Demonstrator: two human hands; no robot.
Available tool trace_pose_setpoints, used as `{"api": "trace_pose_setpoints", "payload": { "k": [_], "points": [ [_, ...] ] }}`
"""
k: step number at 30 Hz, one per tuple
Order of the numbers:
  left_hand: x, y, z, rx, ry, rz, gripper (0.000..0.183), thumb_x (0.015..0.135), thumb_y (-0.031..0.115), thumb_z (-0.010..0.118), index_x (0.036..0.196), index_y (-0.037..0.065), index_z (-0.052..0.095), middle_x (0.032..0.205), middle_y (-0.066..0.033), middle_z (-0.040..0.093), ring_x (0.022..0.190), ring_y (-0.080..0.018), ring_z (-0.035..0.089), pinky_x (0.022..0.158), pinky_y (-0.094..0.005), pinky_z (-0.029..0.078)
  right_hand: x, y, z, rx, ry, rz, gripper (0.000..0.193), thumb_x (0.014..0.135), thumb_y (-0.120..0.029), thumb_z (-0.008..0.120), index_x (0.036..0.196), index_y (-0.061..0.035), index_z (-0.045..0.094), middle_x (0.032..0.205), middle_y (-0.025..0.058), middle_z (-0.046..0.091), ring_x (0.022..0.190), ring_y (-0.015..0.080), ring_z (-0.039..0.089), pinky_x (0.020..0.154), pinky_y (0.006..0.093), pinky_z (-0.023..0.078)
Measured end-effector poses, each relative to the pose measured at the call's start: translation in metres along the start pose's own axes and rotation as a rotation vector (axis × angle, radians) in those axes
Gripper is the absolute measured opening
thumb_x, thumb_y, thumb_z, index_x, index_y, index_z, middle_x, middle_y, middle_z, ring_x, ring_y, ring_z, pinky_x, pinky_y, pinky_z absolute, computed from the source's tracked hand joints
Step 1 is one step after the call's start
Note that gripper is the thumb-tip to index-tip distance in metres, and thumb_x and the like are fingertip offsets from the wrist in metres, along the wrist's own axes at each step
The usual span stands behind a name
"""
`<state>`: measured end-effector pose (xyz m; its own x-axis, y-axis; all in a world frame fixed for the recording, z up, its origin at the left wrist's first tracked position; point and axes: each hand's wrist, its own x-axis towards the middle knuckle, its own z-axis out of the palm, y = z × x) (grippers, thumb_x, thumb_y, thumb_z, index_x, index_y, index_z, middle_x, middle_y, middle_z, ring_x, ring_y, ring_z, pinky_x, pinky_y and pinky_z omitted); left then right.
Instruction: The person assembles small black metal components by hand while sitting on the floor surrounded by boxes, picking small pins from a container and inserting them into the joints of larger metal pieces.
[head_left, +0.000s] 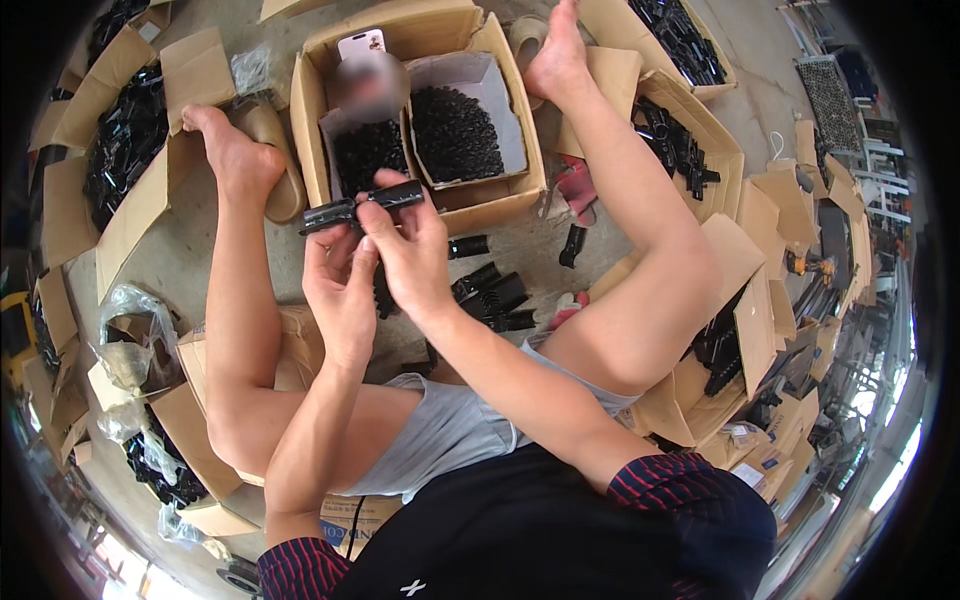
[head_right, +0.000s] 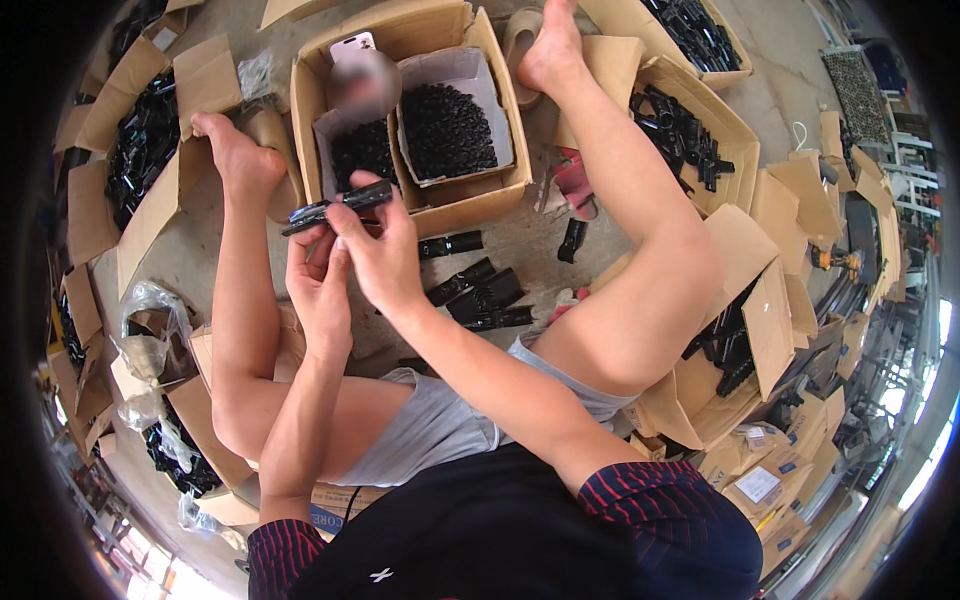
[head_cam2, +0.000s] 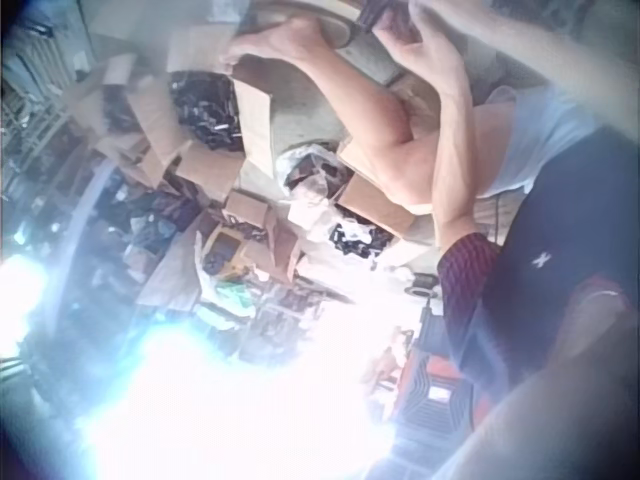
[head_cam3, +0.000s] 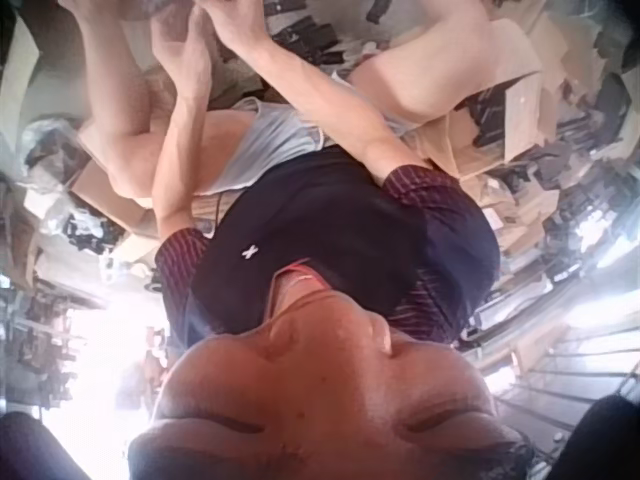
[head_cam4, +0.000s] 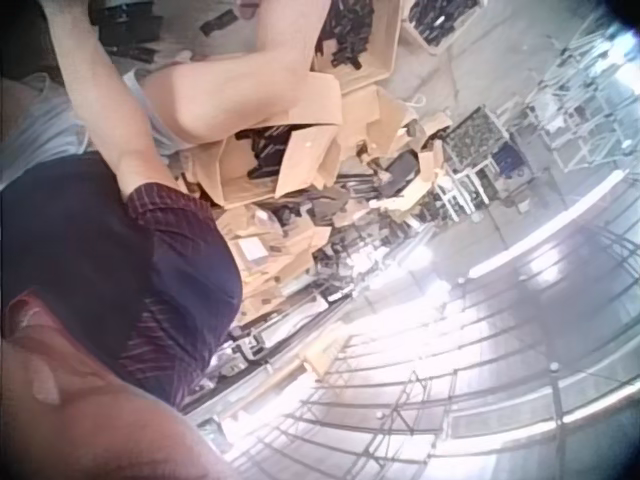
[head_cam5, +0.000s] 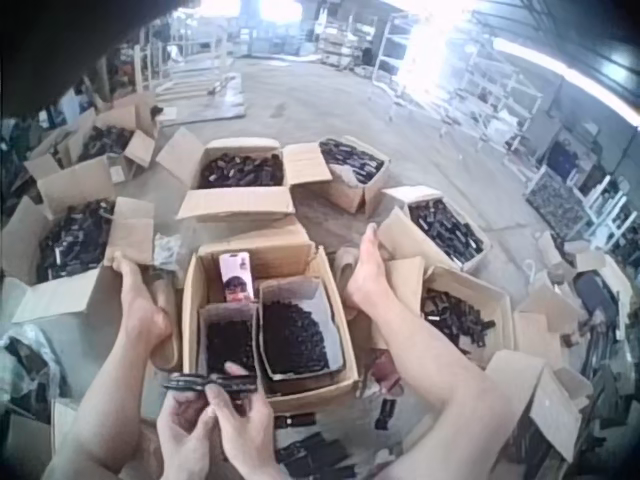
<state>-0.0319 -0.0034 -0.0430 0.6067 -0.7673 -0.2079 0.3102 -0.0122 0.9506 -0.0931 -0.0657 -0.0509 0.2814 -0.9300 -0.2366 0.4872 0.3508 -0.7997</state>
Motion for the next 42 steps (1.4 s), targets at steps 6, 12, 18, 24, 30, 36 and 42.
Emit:
{"api": "trace_pose_setpoints", "payload": {
  "k": [6, 12, 18, 24, 30, 36, 42],
  "points": [
    [0.003, 0.006, 0.001, -0.224, -0.184, -0.247, 0.021, 0.105, 0.032, 0.058, 0.112, 0.012, 0.059, 0.112, 0.0001, 0.065, 0.102, -0.0105, 0.059, 0.093, -0.0322, 0.045, -0.015, -0.033, -0.027, -0.131, -0.047, -0.088, 0.036, 0.088, -0.014, 0.081, 0.116, -0.0017, 0.061, 0.099, 0.0038, 0.068, 0.088, 0.0086, 0.064, 0.072, 0.0248, 0.055],
    [0.008, 0.013, -0.001, -0.236, -0.289, -0.259, 0.049, 0.104, 0.031, 0.059, 0.142, 0.002, 0.048, 0.129, -0.0089, 0.063, 0.119, -0.0162, 0.056, 0.108, -0.037, 0.04, -0.033, -0.037, -0.034, -0.156, -0.007, -0.121, 0.038, 0.085, -0.014, 0.084, 0.113, -0.0018, 0.062, 0.101, 0.0043, 0.07, 0.092, 0.0097, 0.065, 0.081, 0.026, 0.054],
    [0.007, 0.024, 0.004, -0.225, -0.283, -0.155, 0.056, 0.104, 0.026, 0.059, 0.147, -0.004, 0.04, 0.131, -0.0147, 0.063, 0.123, -0.0211, 0.058, 0.111, -0.0361, 0.04, -0.036, -0.036, -0.041, -0.366, -0.086, -0.168, 0.038, 0.087, -0.015, 0.082, 0.117, -0.0025, 0.063, 0.109, 0.0043, 0.067, 0.097, 0.0098, 0.063, 0.087, 0.0263, 0.051],
    [0.02, 0.047, -0.017, 0.29, -0.203, 0.278, 0.048, 0.106, 0.016, 0.053, 0.147, -0.005, 0.04, 0.124, -0.0134, 0.065, 0.117, -0.0186, 0.06, 0.107, -0.0332, 0.043, -0.022, -0.029, -0.112, -0.853, -0.106, 0.085, 0.029, 0.097, -0.024, 0.069, 0.115, -0.0017, 0.066, 0.107, 0.0113, 0.071, 0.096, 0.0212, 0.068, 0.084, 0.0321, 0.053],
    [0.026, 0.064, -0.031, 0.671, -0.178, 0.503, 0.045, 0.104, 0.009, 0.052, 0.147, -0.001, 0.043, 0.11, -0.012, 0.069, 0.103, -0.0178, 0.063, 0.097, -0.0311, 0.047, -0.002, -0.012, -0.163, -1.754, -0.308, -0.179, 0.037, 0.085, -0.014, 0.073, 0.122, -0.0109, 0.069, 0.122, 0.008, 0.067, 0.121, 0.0307, 0.056, 0.103, 0.0468, 0.044],
    [0.025, 0.061, -0.032, 0.494, -0.208, 0.373, 0.048, 0.106, 0.016, 0.05, 0.151, 0.0, 0.04, 0.108, -0.0076, 0.068, 0.097, -0.0144, 0.061, 0.091, -0.0284, 0.048, -0.002, 0.016, -0.181, -1.933, -0.344, -0.24, 0.051, 0.075, -0.006, 0.073, 0.125, -0.011, 0.065, 0.12, 0.0075, 0.063, 0.121, 0.0295, 0.052, 0.101, 0.0442, 0.041],
    [0.029, 0.06, -0.037, 0.387, -0.289, 0.246, 0.055, 0.105, 0.022, 0.056, 0.151, -0.003, 0.039, 0.111, -0.0059, 0.067, 0.1, -0.0102, 0.06, 0.092, -0.0238, 0.047, -0.009, 0.002, -0.184, -1.768, -0.331, -0.171, 0.027, 0.085, 0.0, 0.06, 0.11, -0.0077, 0.069, 0.111, 0.0144, 0.064, 0.111, 0.0352, 0.057, 0.095, 0.0457, 0.046]
  ]
}}
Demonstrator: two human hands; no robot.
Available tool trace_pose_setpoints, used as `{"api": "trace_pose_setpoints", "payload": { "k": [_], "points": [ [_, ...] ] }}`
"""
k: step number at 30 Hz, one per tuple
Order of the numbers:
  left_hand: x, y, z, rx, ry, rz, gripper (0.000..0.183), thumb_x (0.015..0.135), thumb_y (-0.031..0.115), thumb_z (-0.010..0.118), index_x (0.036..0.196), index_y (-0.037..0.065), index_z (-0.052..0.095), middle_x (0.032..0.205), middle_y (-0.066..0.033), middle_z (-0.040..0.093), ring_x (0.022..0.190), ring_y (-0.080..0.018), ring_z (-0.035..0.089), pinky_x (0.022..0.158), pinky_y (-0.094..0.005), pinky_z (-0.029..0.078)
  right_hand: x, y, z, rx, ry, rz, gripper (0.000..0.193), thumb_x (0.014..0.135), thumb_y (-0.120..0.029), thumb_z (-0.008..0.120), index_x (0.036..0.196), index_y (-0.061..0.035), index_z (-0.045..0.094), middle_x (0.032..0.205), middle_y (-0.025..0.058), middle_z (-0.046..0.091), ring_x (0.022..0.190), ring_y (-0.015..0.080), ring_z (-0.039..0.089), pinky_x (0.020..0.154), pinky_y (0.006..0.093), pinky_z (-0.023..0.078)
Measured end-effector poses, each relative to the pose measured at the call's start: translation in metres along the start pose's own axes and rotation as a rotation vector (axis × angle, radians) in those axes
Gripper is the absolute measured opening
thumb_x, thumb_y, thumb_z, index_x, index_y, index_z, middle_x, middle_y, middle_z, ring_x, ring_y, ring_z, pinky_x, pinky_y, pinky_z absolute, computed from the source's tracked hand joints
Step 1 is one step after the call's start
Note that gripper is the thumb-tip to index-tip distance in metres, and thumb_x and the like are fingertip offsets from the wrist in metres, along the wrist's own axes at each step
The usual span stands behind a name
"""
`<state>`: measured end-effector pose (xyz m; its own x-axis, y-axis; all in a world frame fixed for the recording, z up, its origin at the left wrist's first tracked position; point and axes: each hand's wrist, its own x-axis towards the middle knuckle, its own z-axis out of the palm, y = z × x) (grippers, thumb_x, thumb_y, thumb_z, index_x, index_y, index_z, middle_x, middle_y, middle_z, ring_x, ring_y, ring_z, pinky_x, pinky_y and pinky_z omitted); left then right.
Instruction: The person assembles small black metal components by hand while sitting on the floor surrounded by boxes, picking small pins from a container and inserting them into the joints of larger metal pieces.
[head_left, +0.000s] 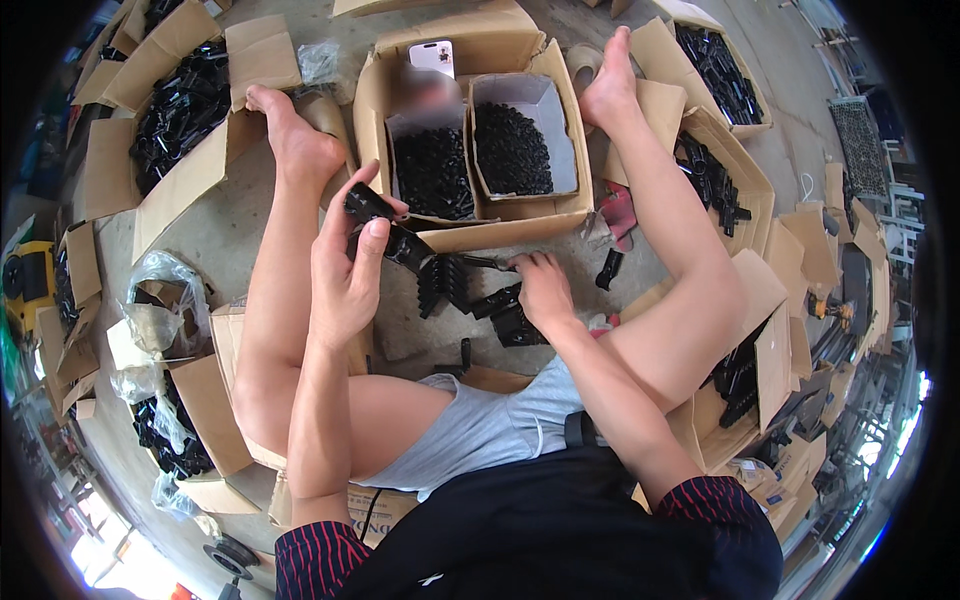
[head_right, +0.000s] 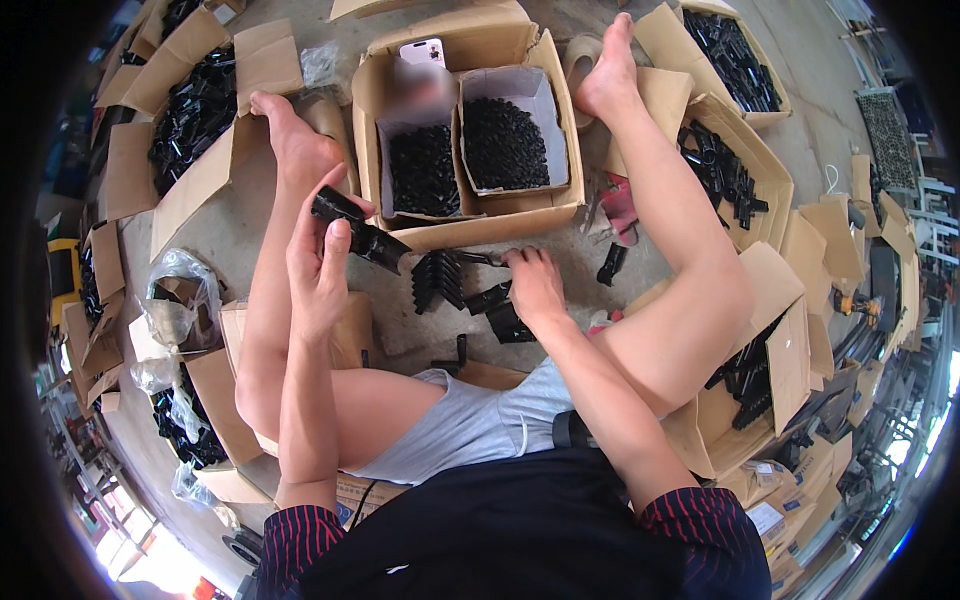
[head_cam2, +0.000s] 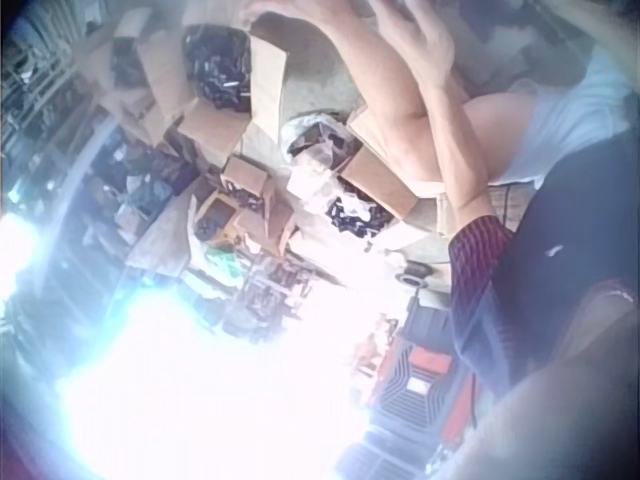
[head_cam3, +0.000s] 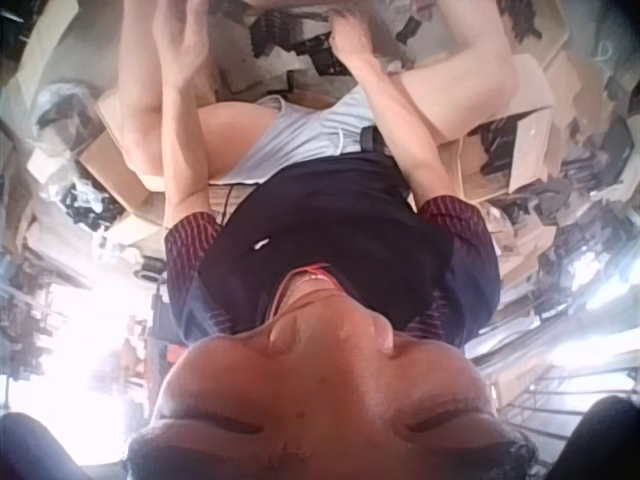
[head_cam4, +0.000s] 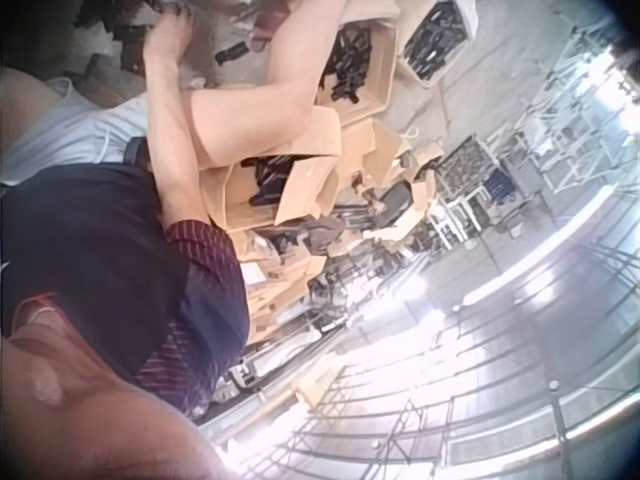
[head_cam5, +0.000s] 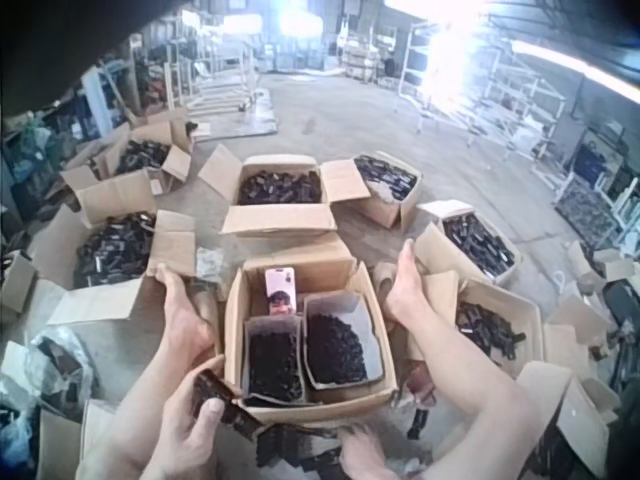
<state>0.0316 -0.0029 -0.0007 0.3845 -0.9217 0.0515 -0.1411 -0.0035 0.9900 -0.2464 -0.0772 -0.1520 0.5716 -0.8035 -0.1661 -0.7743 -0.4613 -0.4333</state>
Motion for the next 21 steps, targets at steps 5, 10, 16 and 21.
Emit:
{"api": "trace_pose_setpoints", "payload": {
  "k": [5, 10, 16, 21],
  "points": [
    [0.0, -0.001, 0.009, -0.241, 0.003, -0.057, 0.056, 0.102, 0.028, 0.064, 0.142, -0.006, 0.045, 0.114, -0.0126, 0.068, 0.108, -0.0166, 0.063, 0.101, -0.0309, 0.048, -0.007, -0.005, -0.02, 0.336, 0.092, 0.093, 0.019, 0.096, -0.002, 0.053, 0.107, -0.0045, 0.068, 0.106, 0.0194, 0.064, 0.095, 0.0439, 0.061, 0.088, 0.0474, 0.05],
    [-0.001, -0.008, 0.002, -0.387, -0.019, -0.126, 0.041, 0.092, 0.008, 0.074, 0.128, -0.004, 0.059, 0.12, -0.0127, 0.07, 0.112, -0.0173, 0.065, 0.101, -0.0309, 0.049, -0.022, -0.035, -0.073, 1.002, 0.083, 0.374, 0.024, 0.108, -0.013, 0.045, 0.114, -0.0042, 0.066, 0.095, 0.0072, 0.067, 0.072, 0.0137, 0.06, 0.063, 0.0275, 0.049],
    [-0.007, -0.003, 0.016, -0.308, -0.116, -0.133, 0.051, 0.083, 0.005, 0.081, 0.13, -0.004, 0.063, 0.123, -0.0118, 0.07, 0.117, -0.0191, 0.064, 0.105, -0.0352, 0.048, -0.005, -0.085, -0.121, 1.669, 0.06, 0.406, 0.021, 0.11, -0.017, 0.045, 0.116, -0.006, 0.061, 0.094, 0.0023, 0.062, 0.074, 0.0069, 0.054, 0.057, 0.0224, 0.043],
    [-0.014, 0.004, 0.031, -0.209, -0.157, -0.099, 0.051, 0.079, 0.004, 0.084, 0.127, -0.003, 0.067, 0.118, -0.01, 0.073, 0.113, -0.016, 0.065, 0.103, -0.0329, 0.048, 0.013, -0.11, -0.101, 1.601, -0.038, 0.385, 0.023, 0.111, -0.015, 0.039, 0.116, -0.0078, 0.06, 0.094, 0.0002, 0.057, 0.073, 0.0062, 0.05, 0.055, 0.0206, 0.039]
  ]
}}
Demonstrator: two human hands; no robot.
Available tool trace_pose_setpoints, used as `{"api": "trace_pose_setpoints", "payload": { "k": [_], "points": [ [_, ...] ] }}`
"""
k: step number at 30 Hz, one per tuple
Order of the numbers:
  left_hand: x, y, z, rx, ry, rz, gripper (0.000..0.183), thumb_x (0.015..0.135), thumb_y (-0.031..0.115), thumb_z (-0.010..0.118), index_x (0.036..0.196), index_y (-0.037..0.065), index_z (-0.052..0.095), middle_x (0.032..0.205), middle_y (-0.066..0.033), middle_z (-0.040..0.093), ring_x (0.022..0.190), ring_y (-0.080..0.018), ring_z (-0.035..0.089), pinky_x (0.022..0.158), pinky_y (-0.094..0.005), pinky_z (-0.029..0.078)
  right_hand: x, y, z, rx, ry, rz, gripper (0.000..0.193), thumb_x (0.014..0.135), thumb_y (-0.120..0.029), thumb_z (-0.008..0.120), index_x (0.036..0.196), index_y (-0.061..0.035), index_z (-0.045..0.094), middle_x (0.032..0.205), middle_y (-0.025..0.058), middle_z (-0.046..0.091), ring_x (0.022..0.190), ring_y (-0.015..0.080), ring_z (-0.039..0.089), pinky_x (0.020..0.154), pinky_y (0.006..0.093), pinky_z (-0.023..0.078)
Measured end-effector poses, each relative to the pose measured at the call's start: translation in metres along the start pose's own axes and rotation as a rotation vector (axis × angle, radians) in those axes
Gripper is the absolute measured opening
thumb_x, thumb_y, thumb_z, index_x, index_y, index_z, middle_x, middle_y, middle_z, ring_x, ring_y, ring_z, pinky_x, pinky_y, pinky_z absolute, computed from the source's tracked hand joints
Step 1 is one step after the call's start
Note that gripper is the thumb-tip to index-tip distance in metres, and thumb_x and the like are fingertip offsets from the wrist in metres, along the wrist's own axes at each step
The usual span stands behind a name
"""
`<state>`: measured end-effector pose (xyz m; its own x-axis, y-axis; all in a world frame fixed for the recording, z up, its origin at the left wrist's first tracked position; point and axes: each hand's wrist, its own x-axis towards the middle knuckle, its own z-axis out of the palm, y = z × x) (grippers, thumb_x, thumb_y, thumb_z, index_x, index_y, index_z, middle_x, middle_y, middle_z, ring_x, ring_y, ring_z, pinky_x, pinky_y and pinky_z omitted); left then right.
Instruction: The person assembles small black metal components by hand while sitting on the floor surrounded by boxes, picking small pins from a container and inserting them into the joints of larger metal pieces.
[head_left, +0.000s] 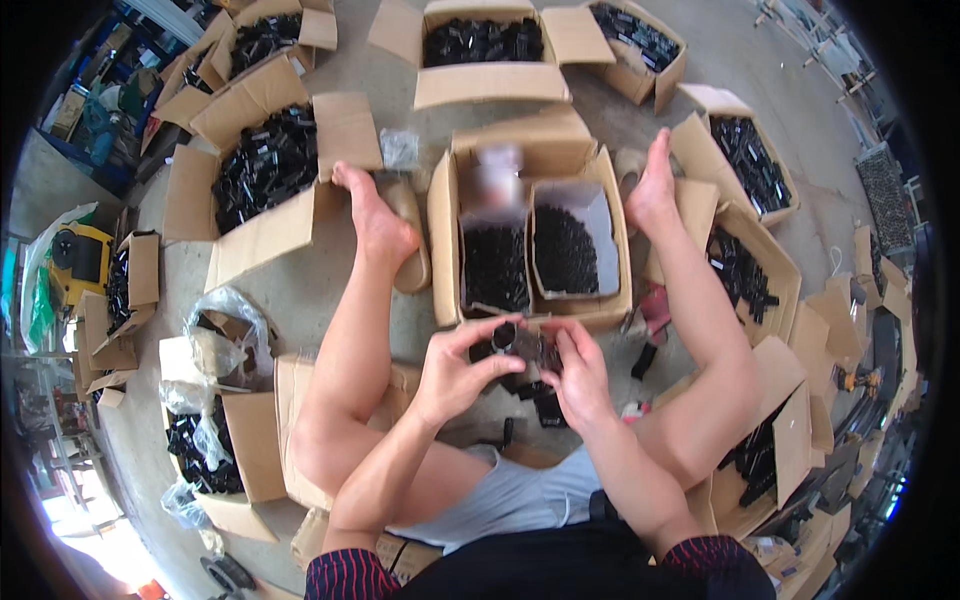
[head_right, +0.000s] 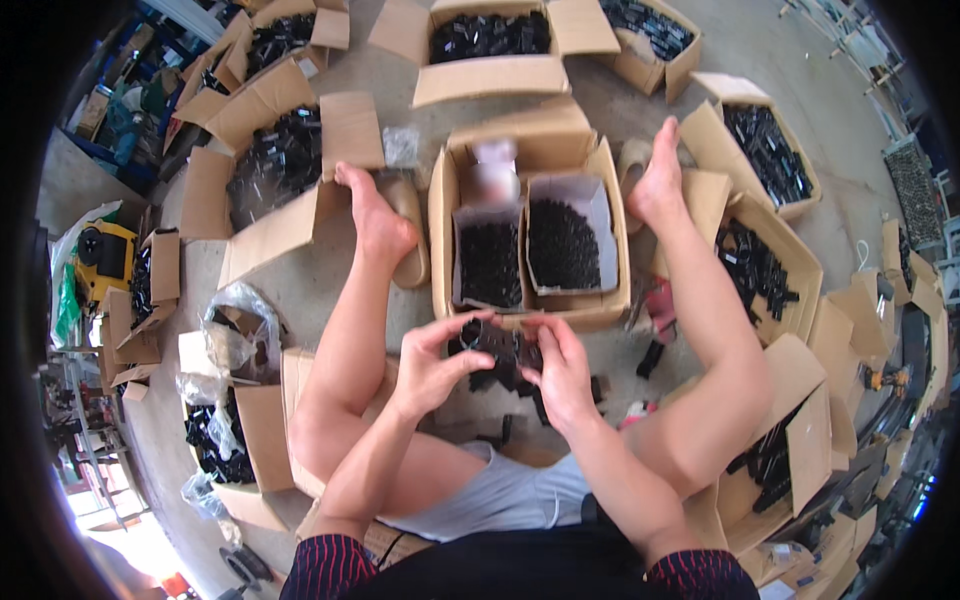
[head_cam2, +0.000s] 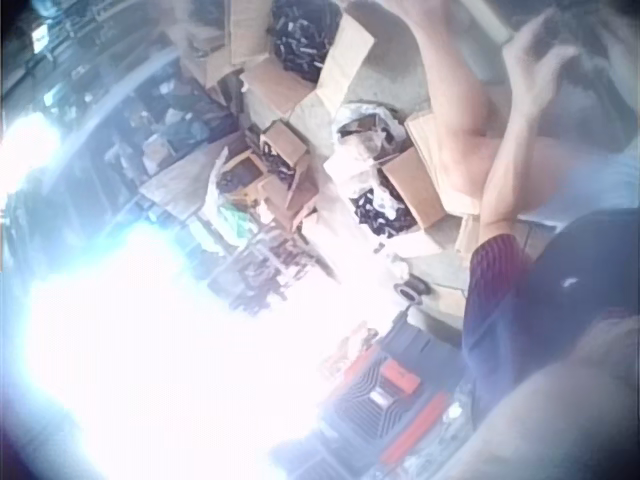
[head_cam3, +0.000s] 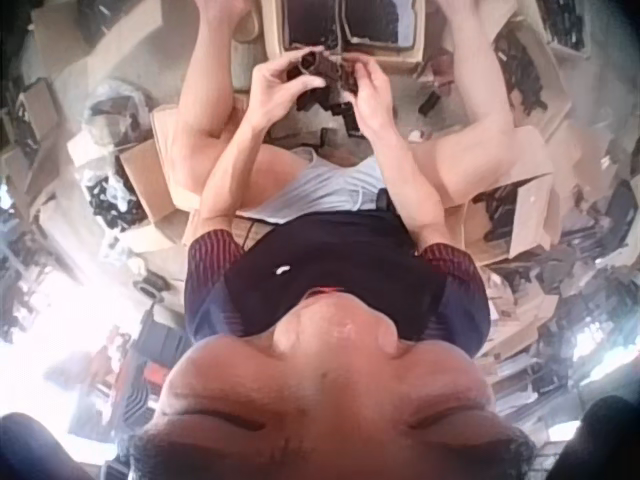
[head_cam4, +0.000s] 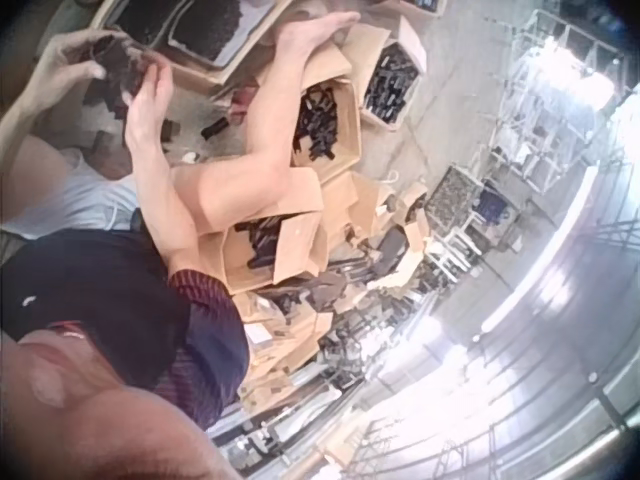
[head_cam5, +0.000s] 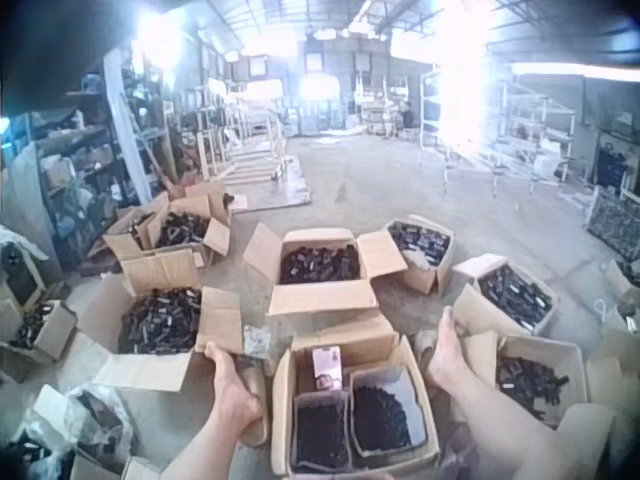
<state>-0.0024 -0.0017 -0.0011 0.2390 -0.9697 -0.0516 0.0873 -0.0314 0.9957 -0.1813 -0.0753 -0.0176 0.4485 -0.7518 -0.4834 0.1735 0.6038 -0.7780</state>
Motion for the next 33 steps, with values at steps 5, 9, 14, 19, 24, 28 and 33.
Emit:
{"api": "trace_pose_setpoints", "payload": {
  "k": [5, 9, 14, 19, 24, 28, 33],
  "points": [
    [-0.001, 0.0, -0.003, 0.015, 0.029, 0.037, 0.051, 0.079, 0.005, 0.084, 0.126, -0.002, 0.067, 0.118, -0.0101, 0.073, 0.113, -0.016, 0.065, 0.104, -0.0324, 0.048, 0.009, 0.011, 0.015, -0.025, 0.055, 0.034, 0.023, 0.111, -0.017, 0.038, 0.112, -0.01, 0.06, 0.094, -0.001, 0.054, 0.073, 0.0048, 0.049, 0.055, 0.0193, 0.038],
    [-0.003, 0.004, -0.003, 0.006, 0.033, 0.002, 0.051, 0.078, 0.005, 0.084, 0.126, -0.001, 0.068, 0.117, -0.0089, 0.074, 0.112, -0.0152, 0.066, 0.103, -0.0319, 0.048, 0.007, 0.011, 0.018, 0.005, 0.025, 0.048, 0.024, 0.112, -0.016, 0.037, 0.111, -0.0097, 0.06, 0.092, -0.0015, 0.054, 0.07, 0.0034, 0.048, 0.055, 0.019, 0.037],
    [-0.005, 0.001, -0.001, 0.065, 0.036, 0.011, 0.05, 0.077, 0.006, 0.086, 0.124, 0.0, 0.069, 0.115, -0.0074, 0.074, 0.107, -0.0131, 0.067, 0.099, -0.0306, 0.051, 0.01, 0.018, 0.015, -0.016, 0.036, 0.023, 0.025, 0.112, -0.016, 0.037, 0.111, -0.011, 0.06, 0.09, -0.0027, 0.054, 0.068, 0.0023, 0.048, 0.053, 0.0183, 0.036],
    [-0.004, 0.0, -0.002, 0.155, 0.051, 0.06, 0.048, 0.076, 0.008, 0.087, 0.121, 0.001, 0.071, 0.11, -0.0067, 0.075, 0.103, -0.0119, 0.068, 0.094, -0.029, 0.053, 0.01, 0.025, 0.014, -0.089, 0.041, 0.047, 0.025, 0.112, -0.019, 0.037, 0.111, -0.0134, 0.061, 0.092, -0.0028, 0.058, 0.07, 0.0011, 0.051, 0.055, 0.017, 0.04],
    [-0.003, 0.003, 0.0, 0.225, 0.054, 0.051, 0.043, 0.077, 0.01, 0.086, 0.116, 0.0, 0.072, 0.106, -0.0056, 0.076, 0.099, -0.0111, 0.068, 0.092, -0.0279, 0.052, 0.013, 0.026, 0.011, -0.094, 0.026, 0.019, 0.023, 0.111, -0.019, 0.039, 0.113, -0.0126, 0.062, 0.097, -0.0012, 0.062, 0.072, 0.0017, 0.054, 0.055, 0.0173, 0.042],
    [0.0, 0.024, -0.016, 0.192, 0.074, 0.048, 0.037, 0.082, 0.007, 0.08, 0.116, -0.002, 0.069, 0.106, -0.0047, 0.073, 0.1, -0.0109, 0.064, 0.094, -0.0284, 0.049, 0.027, 0.019, 0.006, -0.259, 0.059, -0.078, 0.022, 0.11, -0.018, 0.042, 0.117, -0.0084, 0.061, 0.097, 0.0011, 0.063, 0.074, 0.0064, 0.058, 0.062, 0.0217, 0.046],
    [-0.003, 0.041, -0.058, 0.02, 0.402, 0.189, 0.041, 0.087, 0.0, 0.075, 0.125, -0.009, 0.063, 0.117, -0.0121, 0.07, 0.109, -0.0164, 0.064, 0.099, -0.0326, 0.05, 0.084, -0.004, -0.014, -0.566, 0.139, -0.262, 0.019, 0.106, -0.01, 0.048, 0.119, -0.0041, 0.061, 0.095, 0.0049, 0.067, 0.075, 0.0112, 0.062, 0.07, 0.0279, 0.05]
  ]
}}
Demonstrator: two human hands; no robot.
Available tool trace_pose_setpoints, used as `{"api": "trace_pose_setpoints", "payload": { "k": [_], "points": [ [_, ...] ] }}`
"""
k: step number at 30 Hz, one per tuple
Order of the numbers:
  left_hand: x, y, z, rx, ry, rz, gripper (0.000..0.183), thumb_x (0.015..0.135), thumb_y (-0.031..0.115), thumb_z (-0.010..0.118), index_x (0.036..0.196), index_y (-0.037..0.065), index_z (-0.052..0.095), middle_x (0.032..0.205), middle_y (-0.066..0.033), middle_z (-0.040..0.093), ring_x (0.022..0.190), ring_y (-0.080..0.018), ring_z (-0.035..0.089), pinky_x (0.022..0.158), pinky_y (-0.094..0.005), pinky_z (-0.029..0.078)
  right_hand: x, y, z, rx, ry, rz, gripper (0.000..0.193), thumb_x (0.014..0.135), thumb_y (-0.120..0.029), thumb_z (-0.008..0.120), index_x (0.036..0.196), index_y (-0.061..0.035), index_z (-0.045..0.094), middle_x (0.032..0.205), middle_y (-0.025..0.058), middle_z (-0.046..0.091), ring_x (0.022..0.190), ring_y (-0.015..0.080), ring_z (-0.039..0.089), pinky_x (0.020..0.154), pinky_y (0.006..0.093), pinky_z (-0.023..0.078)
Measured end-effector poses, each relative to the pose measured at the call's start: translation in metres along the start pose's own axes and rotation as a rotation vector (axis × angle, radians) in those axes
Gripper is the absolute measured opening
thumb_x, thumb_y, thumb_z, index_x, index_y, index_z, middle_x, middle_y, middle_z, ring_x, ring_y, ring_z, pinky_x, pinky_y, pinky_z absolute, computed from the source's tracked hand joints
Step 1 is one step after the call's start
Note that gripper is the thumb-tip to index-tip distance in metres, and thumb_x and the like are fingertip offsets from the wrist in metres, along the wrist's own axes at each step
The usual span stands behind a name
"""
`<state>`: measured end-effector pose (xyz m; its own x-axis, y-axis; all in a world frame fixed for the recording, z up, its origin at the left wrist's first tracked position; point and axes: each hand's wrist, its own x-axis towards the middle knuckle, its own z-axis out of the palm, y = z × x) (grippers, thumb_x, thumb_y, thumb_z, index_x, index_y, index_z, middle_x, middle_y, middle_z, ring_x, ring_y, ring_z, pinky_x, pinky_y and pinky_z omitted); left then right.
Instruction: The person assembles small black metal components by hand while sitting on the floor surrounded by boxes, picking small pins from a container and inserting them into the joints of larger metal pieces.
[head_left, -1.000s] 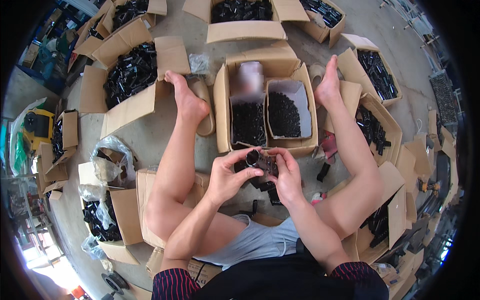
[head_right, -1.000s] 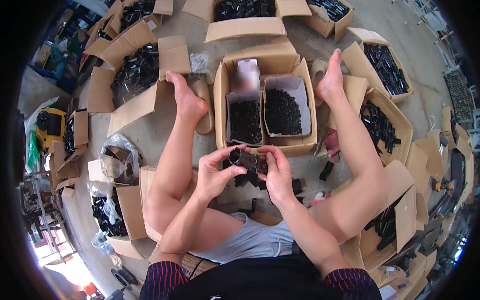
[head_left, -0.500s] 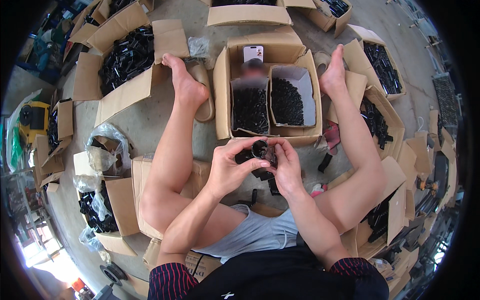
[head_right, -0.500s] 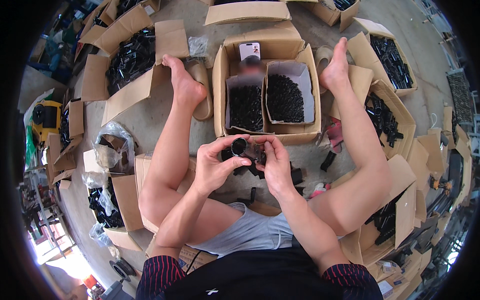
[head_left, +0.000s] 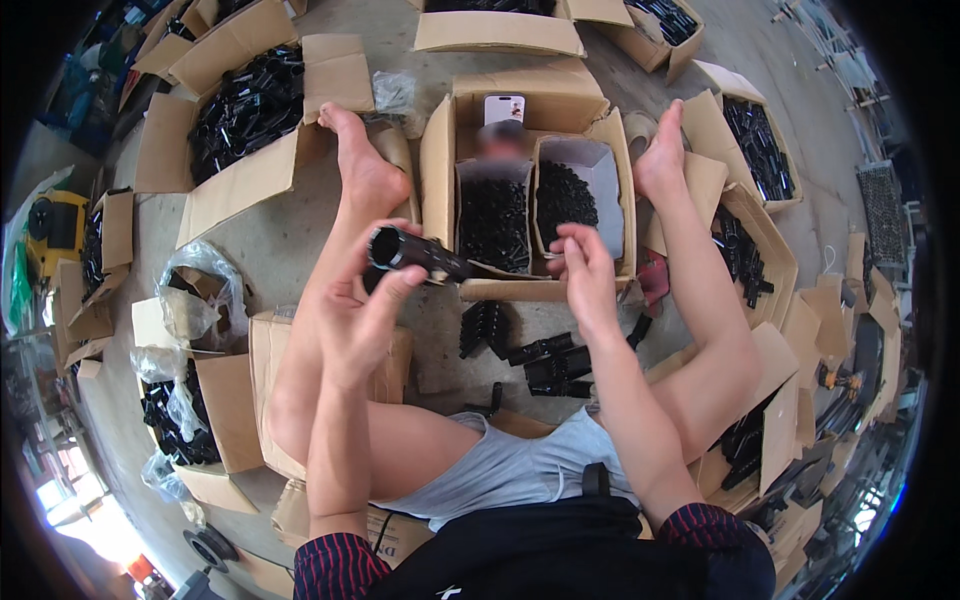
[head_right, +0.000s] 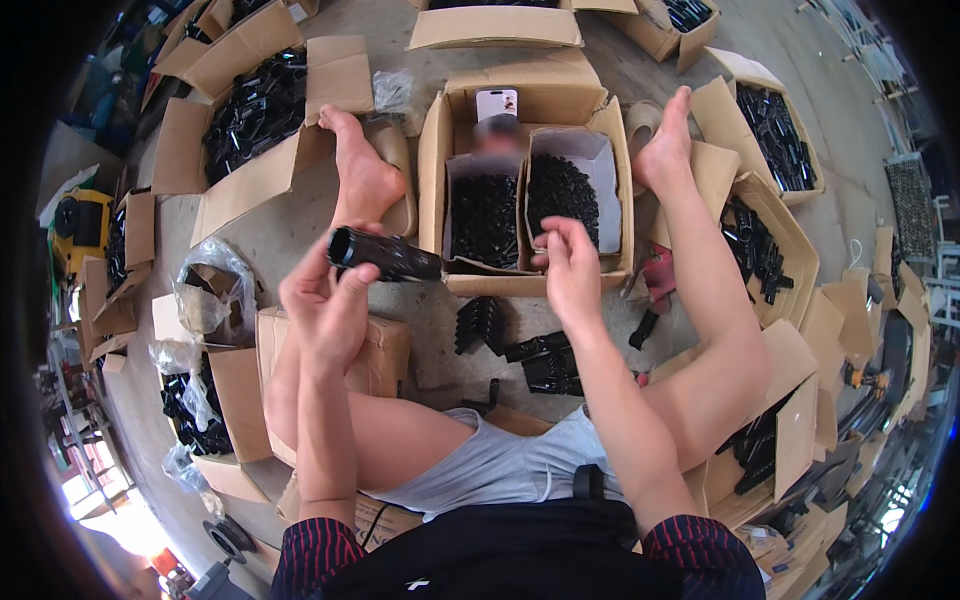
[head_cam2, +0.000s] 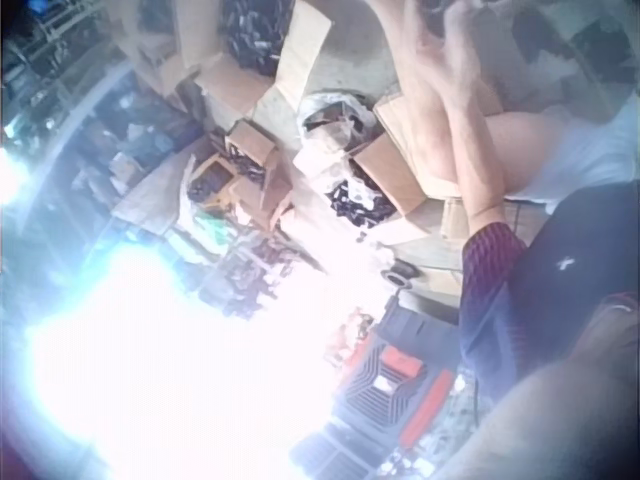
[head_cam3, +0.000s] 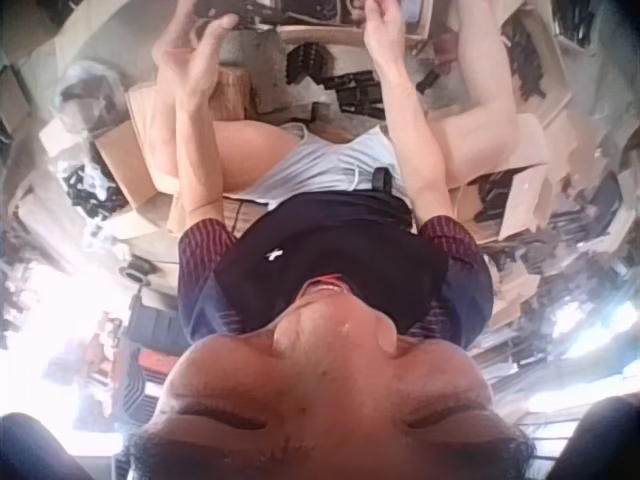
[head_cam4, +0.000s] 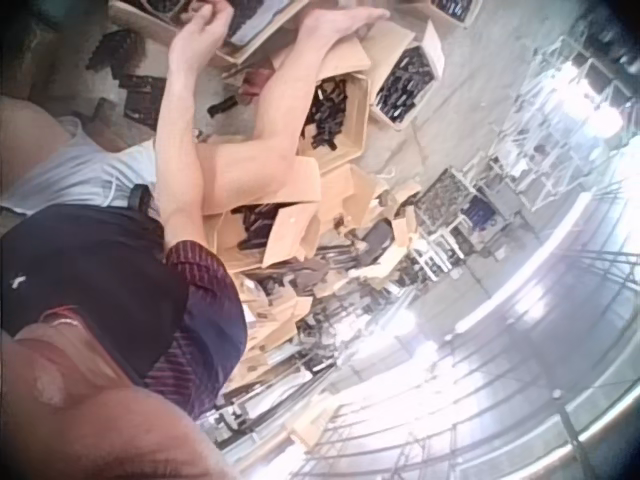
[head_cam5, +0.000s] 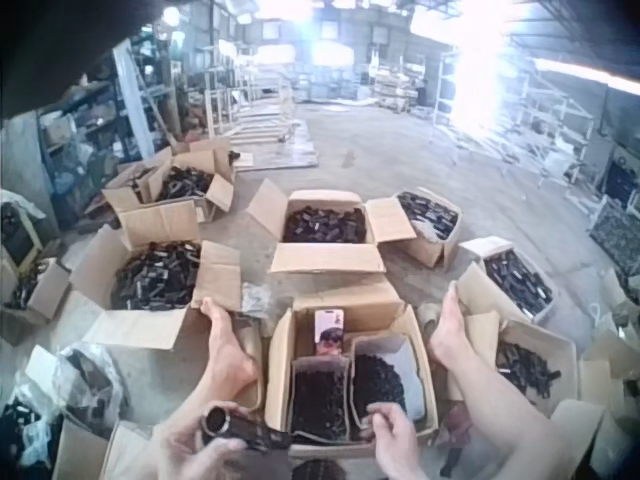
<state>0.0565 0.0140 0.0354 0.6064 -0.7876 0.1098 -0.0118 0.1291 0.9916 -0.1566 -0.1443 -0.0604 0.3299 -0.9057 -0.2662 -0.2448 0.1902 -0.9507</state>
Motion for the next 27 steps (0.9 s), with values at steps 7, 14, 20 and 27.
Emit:
{"api": "trace_pose_setpoints", "payload": {
  "k": [7, 14, 20, 27],
  "points": [
    [0.007, 0.012, -0.02, 0.415, 0.14, 0.012, 0.037, 0.087, 0.0, 0.074, 0.123, -0.007, 0.066, 0.105, -0.0081, 0.074, 0.1, -0.0115, 0.064, 0.096, -0.0287, 0.049, 0.072, -0.017, 0.04, -0.774, -0.261, -0.671, 0.012, 0.089, -0.008, 0.064, 0.097, -0.0058, 0.072, 0.096, 0.0115, 0.072, 0.093, 0.0297, 0.069, 0.083, 0.0408, 0.053],
    [0.009, 0.009, -0.018, 0.406, 0.128, 0.026, 0.036, 0.085, -0.001, 0.074, 0.12, -0.006, 0.068, 0.102, -0.0067, 0.074, 0.097, -0.01, 0.064, 0.093, -0.0281, 0.05, 0.089, 0.025, 0.085, -1.408, -0.649, -0.857, 0.02, 0.084, -0.003, 0.058, 0.098, -0.0084, 0.071, 0.091, 0.0107, 0.07, 0.097, 0.0296, 0.066, 0.084, 0.0423, 0.052],
    [0.009, 0.014, -0.017, 0.377, 0.103, 0.029, 0.036, 0.084, -0.002, 0.075, 0.119, -0.006, 0.069, 0.101, -0.0053, 0.075, 0.095, -0.0089, 0.064, 0.091, -0.027, 0.051, 0.077, 0.024, 0.077, -1.257, -0.529, -0.835, 0.016, 0.087, -0.003, 0.058, 0.099, -0.0024, 0.068, 0.095, 0.0159, 0.071, 0.097, 0.0337, 0.067, 0.087, 0.0454, 0.053],
    [0.009, 0.002, -0.011, -0.003, 0.023, -0.139, 0.033, 0.089, 0.004, 0.076, 0.12, -0.005, 0.067, 0.101, -0.0042, 0.072, 0.095, -0.0085, 0.064, 0.087, -0.0257, 0.052, -0.002, -0.072, 0.058, 0.021, -0.291, -0.322, 0.014, 0.097, -0.004, 0.066, 0.11, 0.0021, 0.063, 0.105, 0.0105, 0.073, 0.093, 0.0115, 0.068, 0.084, 0.026, 0.053]
  ]
}}
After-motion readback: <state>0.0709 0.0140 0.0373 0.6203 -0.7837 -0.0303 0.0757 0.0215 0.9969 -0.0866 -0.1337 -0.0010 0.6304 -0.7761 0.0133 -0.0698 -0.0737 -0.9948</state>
